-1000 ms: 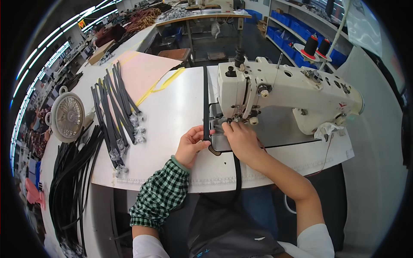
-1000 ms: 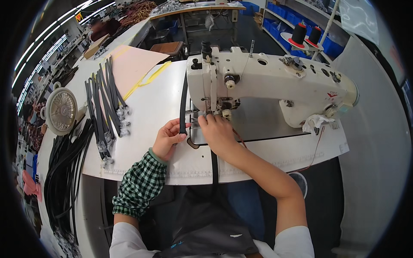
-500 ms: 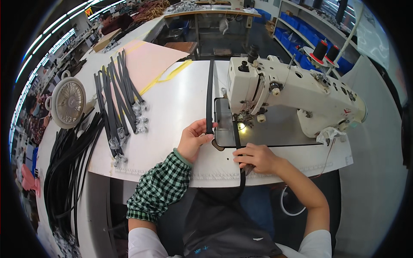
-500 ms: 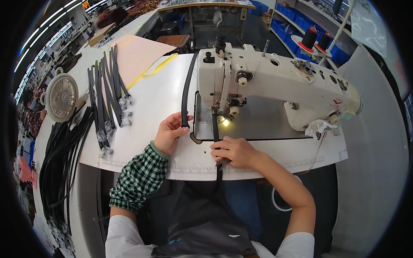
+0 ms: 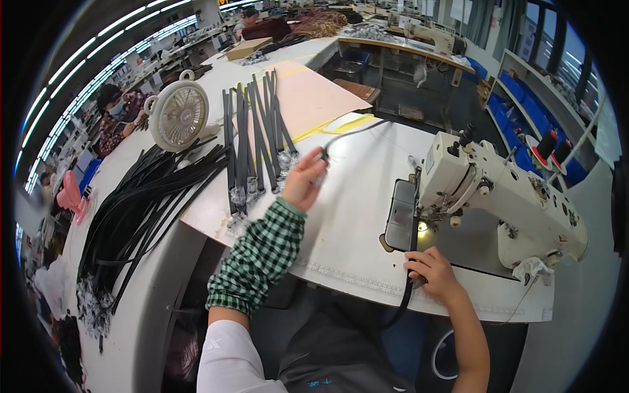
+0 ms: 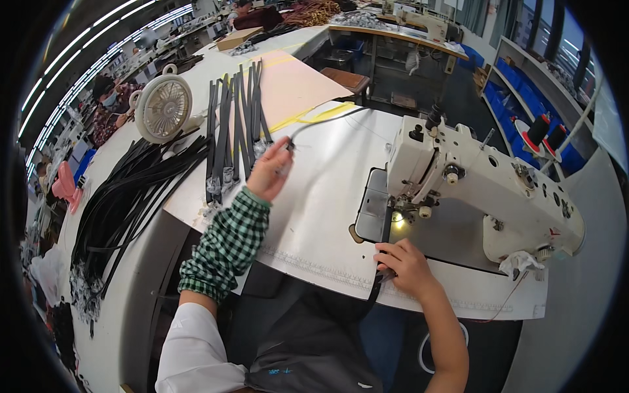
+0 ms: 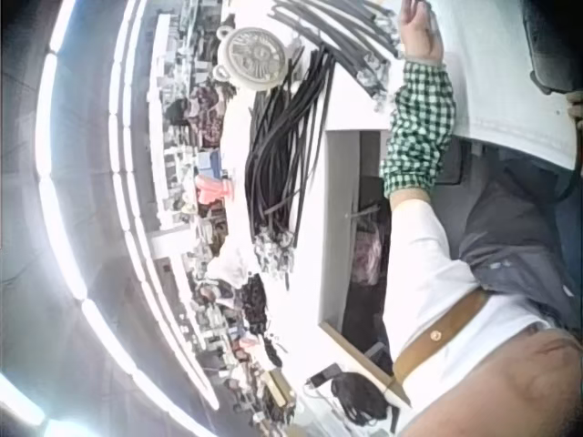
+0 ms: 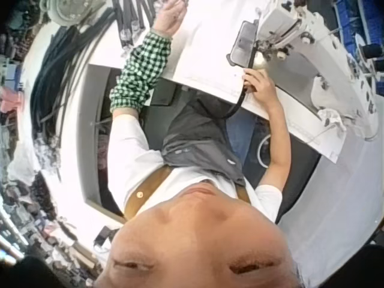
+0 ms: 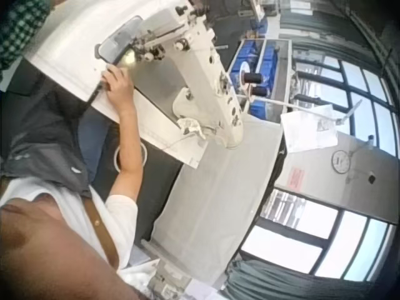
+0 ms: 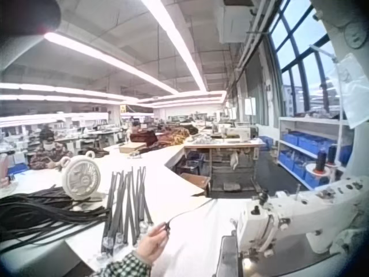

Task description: The person operates an industrial sewing machine to stitch long black straps. They feed the straps through the machine one at a time, guiding them with both hands to ensure straight stitching. After each strap is sewn, the person cuts the thread and sets the finished piece aside before picking up the next one from a pile on the table.

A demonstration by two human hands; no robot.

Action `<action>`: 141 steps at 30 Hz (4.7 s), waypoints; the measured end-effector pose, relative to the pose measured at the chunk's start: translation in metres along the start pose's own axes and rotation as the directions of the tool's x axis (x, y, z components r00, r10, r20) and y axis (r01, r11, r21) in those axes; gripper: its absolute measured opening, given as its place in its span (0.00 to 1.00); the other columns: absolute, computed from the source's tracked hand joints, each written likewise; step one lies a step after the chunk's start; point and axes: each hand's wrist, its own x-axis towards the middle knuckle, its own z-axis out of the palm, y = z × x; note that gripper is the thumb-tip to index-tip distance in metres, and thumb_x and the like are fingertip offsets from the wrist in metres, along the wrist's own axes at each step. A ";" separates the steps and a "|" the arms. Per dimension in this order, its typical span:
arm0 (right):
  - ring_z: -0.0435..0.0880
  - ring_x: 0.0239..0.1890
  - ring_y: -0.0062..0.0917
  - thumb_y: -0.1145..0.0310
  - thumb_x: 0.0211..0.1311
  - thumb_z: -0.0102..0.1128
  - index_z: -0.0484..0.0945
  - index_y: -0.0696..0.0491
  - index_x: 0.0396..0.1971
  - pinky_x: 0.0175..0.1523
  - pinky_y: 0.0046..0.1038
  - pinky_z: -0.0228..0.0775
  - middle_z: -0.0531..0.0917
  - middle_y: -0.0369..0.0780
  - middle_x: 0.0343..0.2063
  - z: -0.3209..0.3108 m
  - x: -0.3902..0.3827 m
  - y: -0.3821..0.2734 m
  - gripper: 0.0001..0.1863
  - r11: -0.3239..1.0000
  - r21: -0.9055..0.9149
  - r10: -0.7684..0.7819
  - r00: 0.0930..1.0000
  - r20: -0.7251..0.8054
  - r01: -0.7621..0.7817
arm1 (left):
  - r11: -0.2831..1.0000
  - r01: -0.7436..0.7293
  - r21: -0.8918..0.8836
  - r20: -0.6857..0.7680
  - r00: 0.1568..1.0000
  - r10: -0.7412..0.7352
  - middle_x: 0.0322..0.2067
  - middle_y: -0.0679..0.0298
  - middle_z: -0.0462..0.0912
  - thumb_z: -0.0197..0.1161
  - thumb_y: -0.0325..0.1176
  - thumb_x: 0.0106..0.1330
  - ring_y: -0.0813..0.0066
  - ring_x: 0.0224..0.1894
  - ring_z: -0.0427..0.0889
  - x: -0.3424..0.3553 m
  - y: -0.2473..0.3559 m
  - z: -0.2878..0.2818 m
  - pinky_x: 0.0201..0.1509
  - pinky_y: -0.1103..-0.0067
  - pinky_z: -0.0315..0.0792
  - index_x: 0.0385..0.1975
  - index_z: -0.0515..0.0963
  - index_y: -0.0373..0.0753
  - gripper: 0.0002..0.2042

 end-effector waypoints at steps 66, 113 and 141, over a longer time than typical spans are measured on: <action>0.71 0.31 0.23 0.68 0.43 0.61 0.75 0.49 0.25 0.33 0.24 0.70 0.76 0.29 0.34 0.006 -0.012 0.007 0.07 0.993 0.048 -0.102 0.994 -0.040 0.103 | -0.148 -0.856 0.495 0.824 0.517 -0.232 0.33 0.64 0.75 0.57 0.25 0.46 0.68 0.37 0.73 -0.053 -0.091 0.079 0.39 0.76 0.70 0.33 0.75 0.37 0.12; 0.71 0.30 0.23 0.69 0.41 0.62 0.75 0.49 0.28 0.33 0.24 0.68 0.75 0.31 0.36 0.001 -0.009 0.002 0.10 0.990 0.029 -0.140 0.990 0.006 0.139 | -0.044 -0.831 0.555 0.789 0.542 -0.288 0.45 0.60 0.71 0.64 0.41 0.46 0.65 0.48 0.68 -0.039 -0.109 0.074 0.48 0.72 0.65 0.43 0.73 0.38 0.23; 0.71 0.27 0.23 0.70 0.39 0.63 0.76 0.52 0.28 0.29 0.24 0.67 0.76 0.32 0.36 0.004 -0.011 0.006 0.11 0.989 0.009 -0.147 0.989 -0.026 0.147 | 0.019 -0.858 0.513 0.842 0.498 -0.205 0.38 0.60 0.75 0.65 0.36 0.44 0.66 0.43 0.72 -0.037 -0.116 0.072 0.45 0.75 0.69 0.35 0.77 0.35 0.17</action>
